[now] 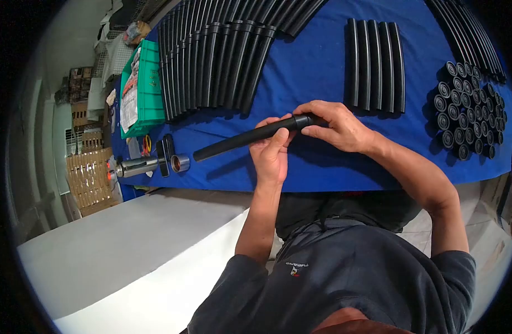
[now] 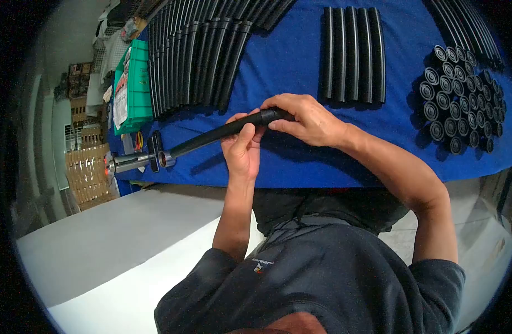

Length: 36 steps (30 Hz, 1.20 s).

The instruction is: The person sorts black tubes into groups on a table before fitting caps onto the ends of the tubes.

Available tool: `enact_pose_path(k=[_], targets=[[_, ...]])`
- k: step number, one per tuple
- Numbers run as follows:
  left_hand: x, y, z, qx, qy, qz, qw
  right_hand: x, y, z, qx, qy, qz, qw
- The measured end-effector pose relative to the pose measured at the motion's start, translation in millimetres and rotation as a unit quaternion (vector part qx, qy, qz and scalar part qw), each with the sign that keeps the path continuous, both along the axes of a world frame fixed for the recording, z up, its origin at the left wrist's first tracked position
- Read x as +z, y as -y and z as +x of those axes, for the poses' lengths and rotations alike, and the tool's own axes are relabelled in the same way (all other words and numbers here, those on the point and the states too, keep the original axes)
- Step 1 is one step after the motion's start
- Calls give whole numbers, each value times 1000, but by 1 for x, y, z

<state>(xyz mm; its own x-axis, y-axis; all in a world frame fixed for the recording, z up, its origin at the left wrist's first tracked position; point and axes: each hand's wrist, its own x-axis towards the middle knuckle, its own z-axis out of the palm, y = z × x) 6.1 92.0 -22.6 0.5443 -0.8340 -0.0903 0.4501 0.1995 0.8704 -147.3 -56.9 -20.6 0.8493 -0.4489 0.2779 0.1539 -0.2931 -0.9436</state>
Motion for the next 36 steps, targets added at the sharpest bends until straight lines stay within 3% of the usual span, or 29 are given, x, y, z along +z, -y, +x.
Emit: enact_pose_path(k=[15, 21, 27, 30, 33, 36], targets=[[-7, 3, -15, 73, -47, 13, 996, -4, -8, 2, -31, -1, -67, 997], [4, -1, -5, 17, -34, 24, 999, 5, -5, -2, -13, -18, -79, 997], [-7, -6, 0, -57, -17, 30, 998, 3, -6, 0, -7, -27, -34, 999], [11, -12, 10, -51, -125, -69, 988, 12, -5, -3, 28, -112, 142, 983], [-12, -33, 40, -43, -121, -85, 988, -2, -7, 1, 23, -74, 83, 994], [-32, -39, 41, -35, -166, -93, 981, -3, -5, 0, 17, -48, -51, 997]])
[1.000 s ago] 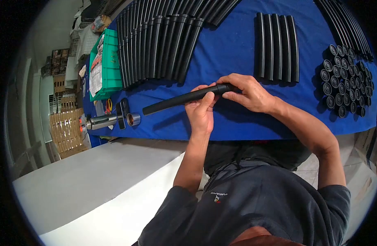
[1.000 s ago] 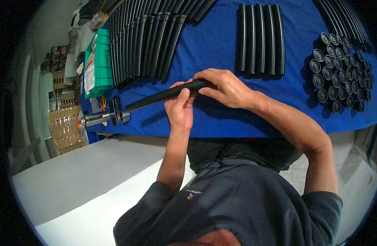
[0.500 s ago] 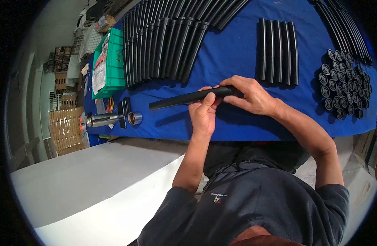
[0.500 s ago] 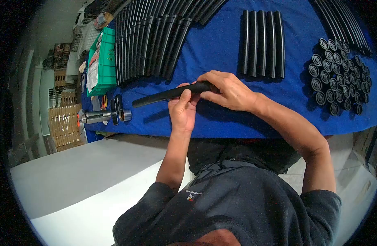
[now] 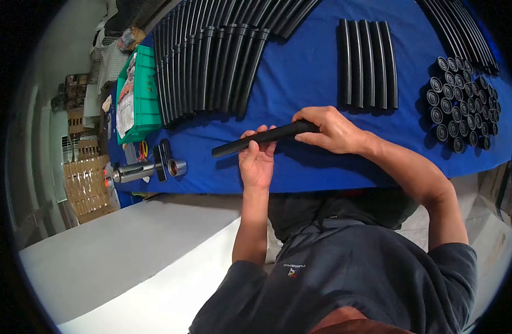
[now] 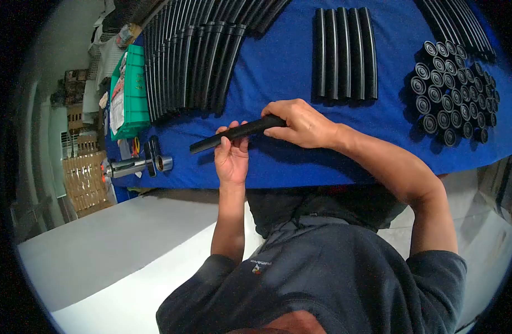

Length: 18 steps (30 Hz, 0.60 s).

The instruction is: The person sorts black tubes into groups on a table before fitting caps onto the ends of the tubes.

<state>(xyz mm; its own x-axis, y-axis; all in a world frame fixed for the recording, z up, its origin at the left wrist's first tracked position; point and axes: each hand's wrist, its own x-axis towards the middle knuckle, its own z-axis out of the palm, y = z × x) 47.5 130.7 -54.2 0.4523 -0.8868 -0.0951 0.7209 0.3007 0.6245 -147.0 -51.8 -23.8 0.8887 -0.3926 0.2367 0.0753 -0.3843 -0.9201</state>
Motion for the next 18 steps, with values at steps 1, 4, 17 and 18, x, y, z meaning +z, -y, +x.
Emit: enact_pose_path(k=[1, 4, 17, 18], targets=[[-2, 0, 1, -4, 2, -7, 1000, -1, 2, 0, 4, 8, -15, 1000], [-7, -4, -1, -10, 0, -22, 1000, -4, 2, -2, 14, 19, -34, 999], [-10, -8, 13, -43, 10, -29, 999, -14, -5, 4, 18, 2, 70, 997], [-11, -11, 15, -41, -3, -19, 999, -4, -5, 1, 50, -37, 180, 982]])
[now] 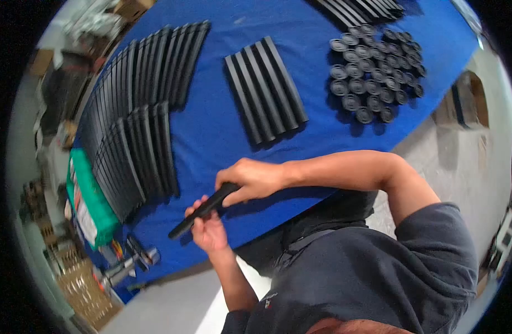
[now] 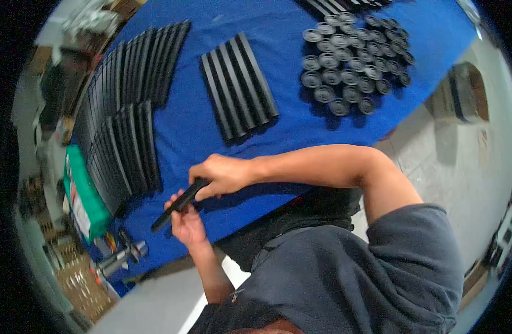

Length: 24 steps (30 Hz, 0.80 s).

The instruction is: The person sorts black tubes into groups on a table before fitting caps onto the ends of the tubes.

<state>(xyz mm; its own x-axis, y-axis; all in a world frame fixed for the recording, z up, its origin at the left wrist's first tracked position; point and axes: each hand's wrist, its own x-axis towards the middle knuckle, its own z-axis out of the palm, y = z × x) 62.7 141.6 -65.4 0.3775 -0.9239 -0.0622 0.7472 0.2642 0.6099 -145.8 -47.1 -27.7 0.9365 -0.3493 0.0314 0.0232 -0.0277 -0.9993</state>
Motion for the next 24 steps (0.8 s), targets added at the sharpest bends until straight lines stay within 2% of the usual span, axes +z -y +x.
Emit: enact_pose_path(k=[1, 3, 5, 6, 10, 17, 20, 23, 24], targets=[[2, 0, 0, -9, -9, -1, 1000, 6, 0, -2, 10, -4, 14, 1000], [1, -2, 1, -11, -11, -3, 1000, -14, -4, 6, -23, 52, -109, 992], [3, -1, 0, -17, -30, -16, 999, -18, -7, 6, -51, 98, -155, 982], [4, -1, -1, -19, -38, -21, 999, -10, -6, 2, -38, 71, -137, 987], [6, 0, -4, -18, -42, -33, 998, -16, -10, 6, -69, 108, -134, 983], [7, -1, -6, -22, -47, -32, 998, -23, -10, 8, -53, 120, -162, 978], [5, 0, -4, -14, -41, -23, 999, -20, -10, 6, -68, 126, -185, 972], [16, 7, -9, -9, -30, 10, 999, -16, -14, 2, -89, 119, -281, 948], [14, 6, -6, -11, -30, 9, 999, -15, -14, 1, -88, 124, -279, 948]])
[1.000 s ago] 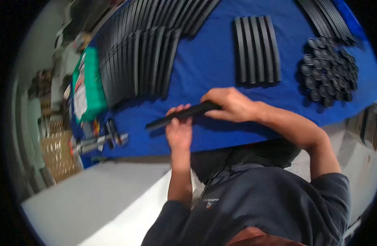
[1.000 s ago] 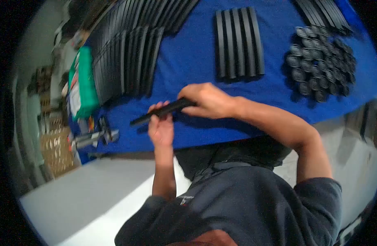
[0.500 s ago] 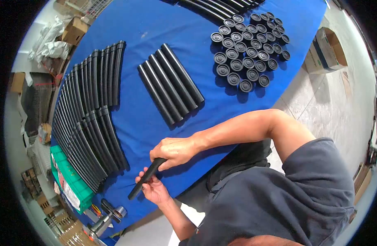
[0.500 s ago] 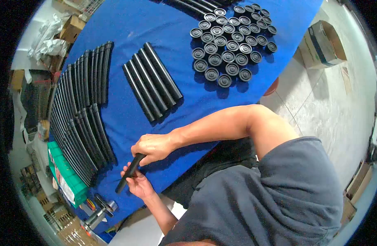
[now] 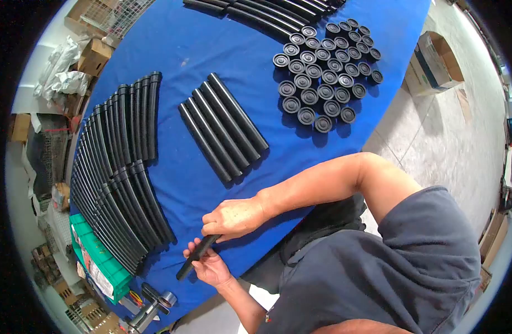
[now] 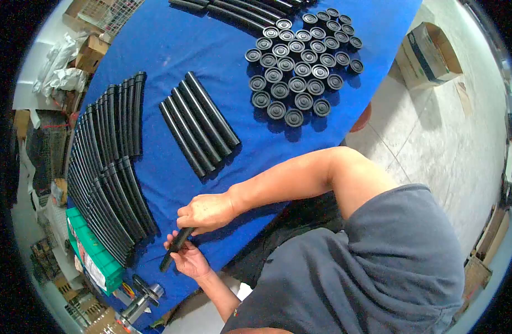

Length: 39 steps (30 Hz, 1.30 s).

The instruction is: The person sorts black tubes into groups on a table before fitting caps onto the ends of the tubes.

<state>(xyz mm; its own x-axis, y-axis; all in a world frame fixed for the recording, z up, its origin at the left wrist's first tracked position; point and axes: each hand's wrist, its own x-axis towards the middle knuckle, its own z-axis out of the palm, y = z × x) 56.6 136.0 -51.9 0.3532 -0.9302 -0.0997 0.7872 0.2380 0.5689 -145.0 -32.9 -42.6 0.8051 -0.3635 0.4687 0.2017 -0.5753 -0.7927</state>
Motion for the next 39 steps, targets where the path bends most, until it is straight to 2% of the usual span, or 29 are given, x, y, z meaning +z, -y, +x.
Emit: enact_pose_path(k=[2, 5, 8, 14, 23, 32, 39], targets=[[-8, -5, 6, -1, -2, -9, 1000, 3, 3, -3, 9, 5, -1, 1000], [-7, -3, 3, -5, -18, -14, 1000, 13, 9, -2, 87, -82, 184, 976], [-5, -1, 0, 1, -17, -15, 1000, 7, 6, 3, 83, -91, 217, 969], [-6, -3, 0, 0, -32, -28, 999, -1, 0, 5, 50, -31, 142, 988], [-6, -6, -1, -11, -49, -28, 998, 6, 4, 2, 96, -52, 150, 983], [-8, -6, 1, -2, -70, -26, 997, -2, 0, 6, 46, 23, 113, 992], [-3, -3, 1, 8, -76, 0, 997, 2, 0, 4, 47, 14, 87, 995]])
